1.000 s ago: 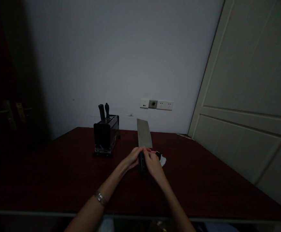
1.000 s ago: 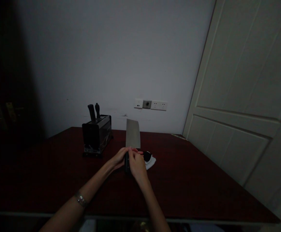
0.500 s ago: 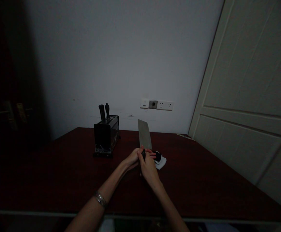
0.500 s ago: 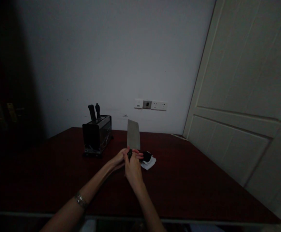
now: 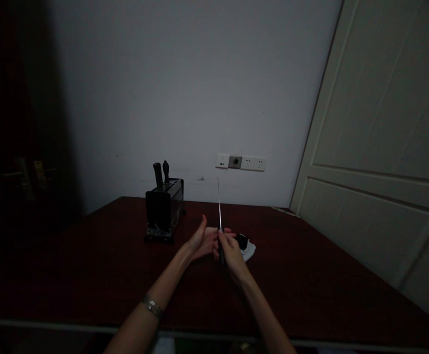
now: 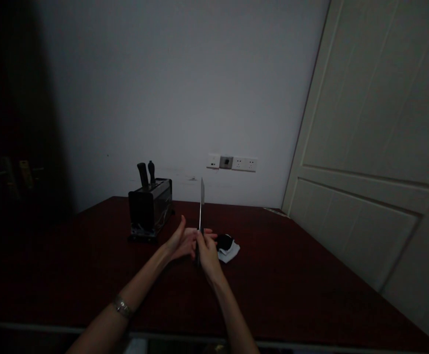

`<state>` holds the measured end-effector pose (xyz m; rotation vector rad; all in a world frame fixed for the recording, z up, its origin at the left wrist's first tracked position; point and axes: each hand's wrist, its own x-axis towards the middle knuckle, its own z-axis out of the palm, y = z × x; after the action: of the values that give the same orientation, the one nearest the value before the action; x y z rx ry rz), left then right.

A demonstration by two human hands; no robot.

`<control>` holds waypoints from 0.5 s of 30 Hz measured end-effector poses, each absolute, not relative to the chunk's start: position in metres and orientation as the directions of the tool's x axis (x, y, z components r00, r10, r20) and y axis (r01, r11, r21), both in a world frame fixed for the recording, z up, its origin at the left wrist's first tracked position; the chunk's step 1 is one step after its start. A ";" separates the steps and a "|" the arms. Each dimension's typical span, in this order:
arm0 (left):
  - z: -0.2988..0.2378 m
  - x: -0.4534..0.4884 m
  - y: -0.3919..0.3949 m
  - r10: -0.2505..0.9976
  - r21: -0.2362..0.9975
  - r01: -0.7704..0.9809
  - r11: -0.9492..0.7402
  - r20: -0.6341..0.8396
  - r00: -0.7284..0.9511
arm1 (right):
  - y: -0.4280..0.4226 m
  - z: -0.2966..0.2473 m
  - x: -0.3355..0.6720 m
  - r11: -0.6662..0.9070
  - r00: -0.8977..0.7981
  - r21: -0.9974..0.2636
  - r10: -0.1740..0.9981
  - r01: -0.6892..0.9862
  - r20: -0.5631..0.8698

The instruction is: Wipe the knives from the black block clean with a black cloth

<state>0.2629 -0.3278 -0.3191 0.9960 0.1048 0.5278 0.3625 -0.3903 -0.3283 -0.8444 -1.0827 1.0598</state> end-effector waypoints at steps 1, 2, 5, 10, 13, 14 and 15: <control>-0.319 0.261 -0.327 0.449 0.819 -0.361 0.446 0.144 0.882 | -0.391 -0.325 0.363 0.271 0.103 -0.901 0.963 -0.339 0.251; -0.319 0.259 -0.327 0.423 0.819 -0.340 0.462 0.133 0.896 | -0.392 -0.322 0.364 0.254 0.094 -0.875 0.967 -0.412 0.237; -0.318 0.255 -0.325 0.388 0.832 -0.285 0.476 0.092 0.917 | -0.393 -0.316 0.373 0.198 0.063 -0.791 0.978 -0.578 0.198; -0.325 0.252 -0.313 0.434 0.915 -0.098 0.392 -0.089 0.897 | -0.387 -0.322 0.387 0.062 -0.024 -0.683 0.993 -0.728 0.116; -0.335 0.253 -0.303 0.541 0.931 -0.037 0.362 -0.178 0.822 | -0.382 -0.328 0.387 0.000 -0.071 -0.638 0.994 -0.770 0.086; -0.339 0.254 -0.300 0.578 0.934 -0.027 0.355 -0.196 0.792 | -0.381 -0.329 0.387 -0.019 -0.091 -0.621 0.992 -0.784 0.084; -0.342 0.255 -0.297 0.613 0.938 -0.022 0.347 -0.209 0.762 | -0.380 -0.330 0.387 -0.040 -0.114 -0.602 0.990 -0.798 0.085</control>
<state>0.2547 -0.2972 -0.3422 1.1558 0.6002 0.4455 0.3870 -0.3797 -0.3296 -0.4141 -0.6035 1.5917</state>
